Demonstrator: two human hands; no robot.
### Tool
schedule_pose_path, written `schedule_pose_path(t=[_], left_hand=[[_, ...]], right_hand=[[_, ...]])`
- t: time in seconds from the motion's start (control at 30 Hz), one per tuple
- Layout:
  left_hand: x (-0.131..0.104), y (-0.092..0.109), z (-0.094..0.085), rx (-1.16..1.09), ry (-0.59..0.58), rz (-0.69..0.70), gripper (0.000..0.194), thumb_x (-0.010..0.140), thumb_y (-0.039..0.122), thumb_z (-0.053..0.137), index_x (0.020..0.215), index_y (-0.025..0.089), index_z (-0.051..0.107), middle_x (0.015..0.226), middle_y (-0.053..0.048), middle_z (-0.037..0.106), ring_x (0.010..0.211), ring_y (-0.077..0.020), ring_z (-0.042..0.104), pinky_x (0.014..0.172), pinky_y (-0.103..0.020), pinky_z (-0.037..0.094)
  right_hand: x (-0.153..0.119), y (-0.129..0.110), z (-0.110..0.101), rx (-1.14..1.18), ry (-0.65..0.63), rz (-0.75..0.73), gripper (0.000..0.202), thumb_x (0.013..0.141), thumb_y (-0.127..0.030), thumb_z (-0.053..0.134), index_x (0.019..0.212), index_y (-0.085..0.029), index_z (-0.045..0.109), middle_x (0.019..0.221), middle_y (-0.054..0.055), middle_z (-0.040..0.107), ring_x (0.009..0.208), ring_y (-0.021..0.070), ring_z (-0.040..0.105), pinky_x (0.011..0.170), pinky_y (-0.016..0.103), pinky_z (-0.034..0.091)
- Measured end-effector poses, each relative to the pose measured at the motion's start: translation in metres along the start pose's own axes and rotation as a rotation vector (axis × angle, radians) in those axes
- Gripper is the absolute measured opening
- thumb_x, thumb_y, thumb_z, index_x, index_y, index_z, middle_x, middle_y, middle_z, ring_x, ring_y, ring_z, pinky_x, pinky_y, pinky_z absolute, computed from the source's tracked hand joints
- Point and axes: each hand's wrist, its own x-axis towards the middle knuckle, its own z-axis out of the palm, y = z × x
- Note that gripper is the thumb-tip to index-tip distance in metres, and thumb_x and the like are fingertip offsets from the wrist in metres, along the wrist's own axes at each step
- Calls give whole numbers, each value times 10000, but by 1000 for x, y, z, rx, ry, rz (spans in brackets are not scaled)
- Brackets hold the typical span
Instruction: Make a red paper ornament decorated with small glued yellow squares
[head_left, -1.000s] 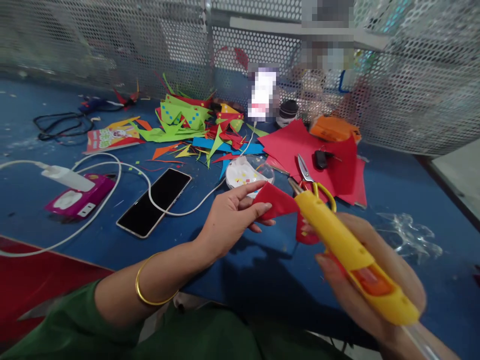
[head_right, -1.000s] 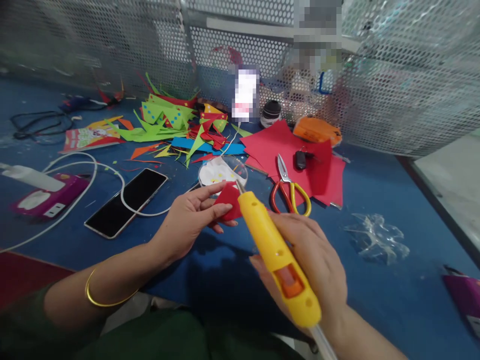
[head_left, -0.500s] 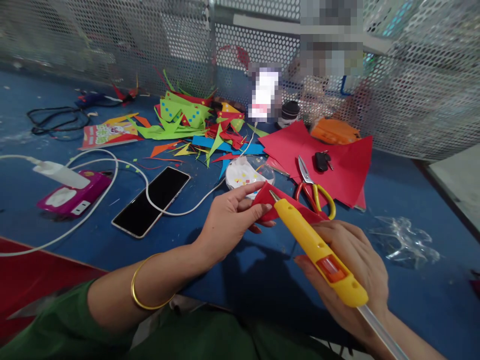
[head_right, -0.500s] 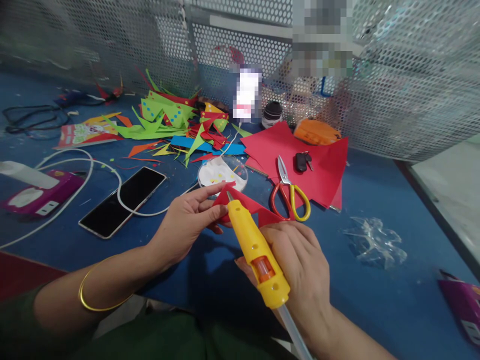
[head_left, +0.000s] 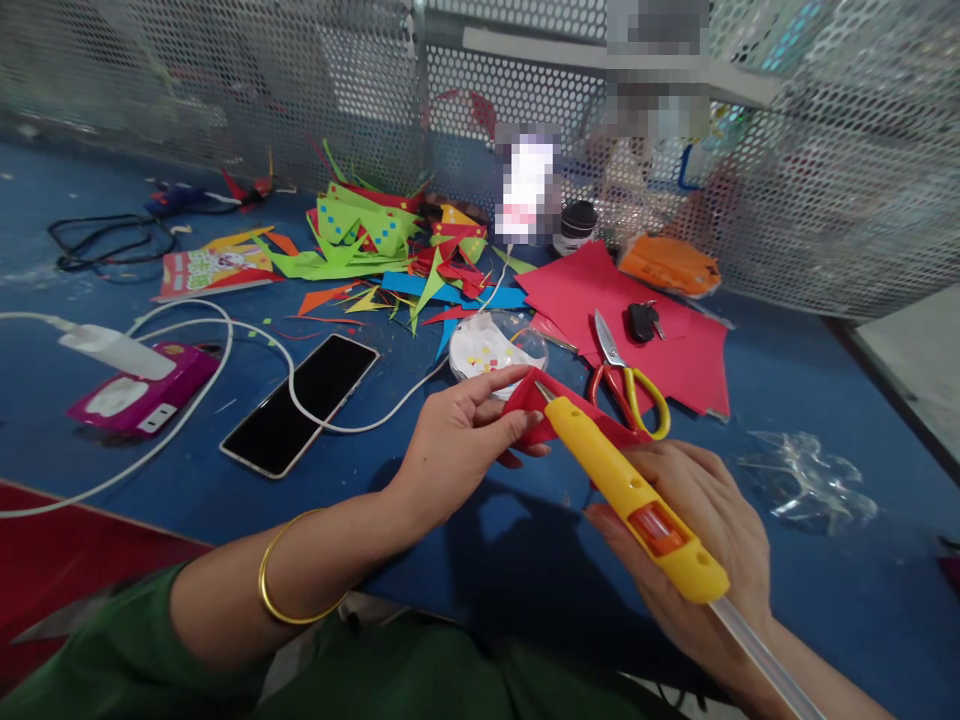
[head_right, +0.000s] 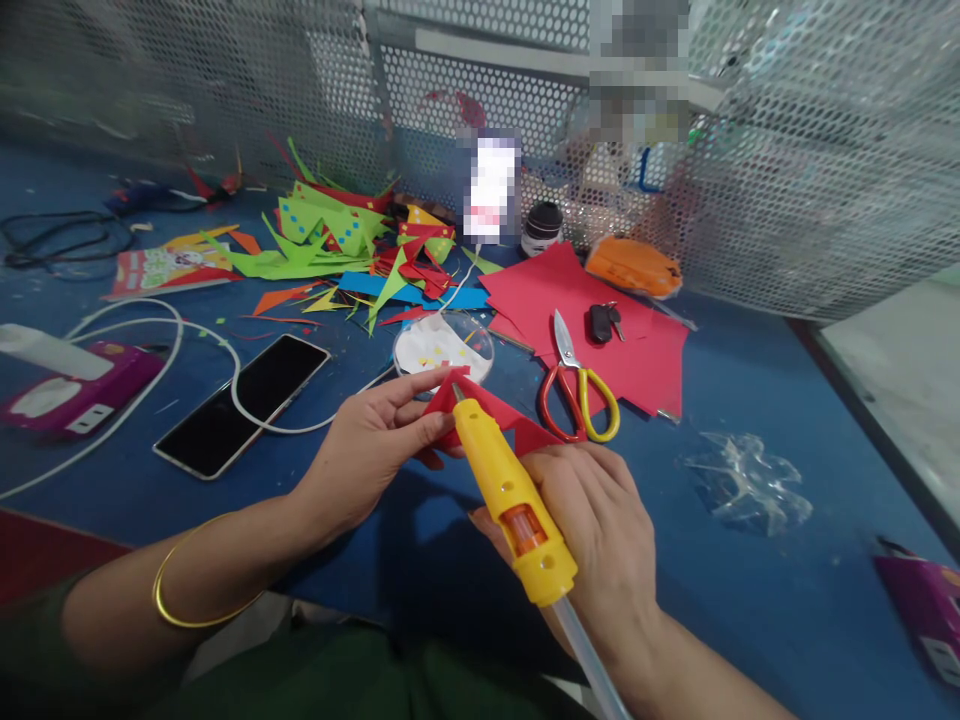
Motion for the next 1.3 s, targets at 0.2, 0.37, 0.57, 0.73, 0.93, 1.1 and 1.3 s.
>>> schedule_pose_path(t=[0.2, 0.37, 0.57, 0.73, 0.93, 1.1, 1.3], left_hand=[[0, -2, -1, -9, 0, 9, 522, 824, 245, 751, 1335, 199, 652, 716, -3, 766, 694, -162, 762, 530, -180, 517], [2, -3, -1, -11, -8, 18, 522, 824, 236, 751, 1335, 204, 650, 716, 2, 769, 679, -149, 757, 531, -174, 519], [1, -3, -2, -5, -2, 22, 536, 820, 237, 751, 1344, 200, 644, 742, -10, 783, 676, -155, 757, 530, -183, 518], [1, -4, -2, 26, 11, 36, 540, 815, 262, 752, 1342, 202, 650, 747, -15, 784, 698, -181, 766, 539, -205, 526], [2, -5, -2, 8, 3, 40, 531, 816, 243, 747, 1338, 207, 654, 741, -11, 783, 677, -163, 760, 529, -191, 525], [1, -3, -2, 8, 7, 34, 528, 816, 238, 747, 1334, 200, 656, 738, -12, 782, 678, -162, 760, 532, -191, 528], [1, -4, -2, -15, 5, 38, 513, 820, 236, 752, 1324, 206, 664, 718, -1, 773, 666, -148, 756, 529, -179, 525]], right_hand=[[0, -2, 0, 2, 9, 17, 96, 953, -303, 586, 991, -223, 547, 782, 5, 649, 691, 182, 626, 772, 365, 473], [-1, -1, 0, 18, -9, 38, 98, 953, -296, 596, 978, -219, 541, 784, 5, 647, 699, 177, 621, 778, 366, 463], [-1, -2, -1, 4, 1, 32, 101, 942, -285, 610, 972, -225, 534, 767, -3, 634, 670, 175, 609, 753, 364, 467], [-1, -2, 1, -12, 8, 36, 86, 943, -273, 605, 969, -227, 538, 756, -7, 633, 661, 174, 608, 753, 359, 469], [-2, 0, 2, -14, 16, 30, 115, 948, -290, 622, 950, -211, 539, 750, -6, 626, 657, 159, 598, 769, 351, 461], [-1, -1, 1, -19, 12, 20, 118, 953, -288, 619, 939, -202, 541, 749, -10, 619, 656, 148, 588, 763, 340, 457], [-2, -1, 1, -23, 22, 30, 109, 953, -280, 614, 933, -206, 536, 741, -13, 615, 648, 146, 582, 758, 341, 460]])
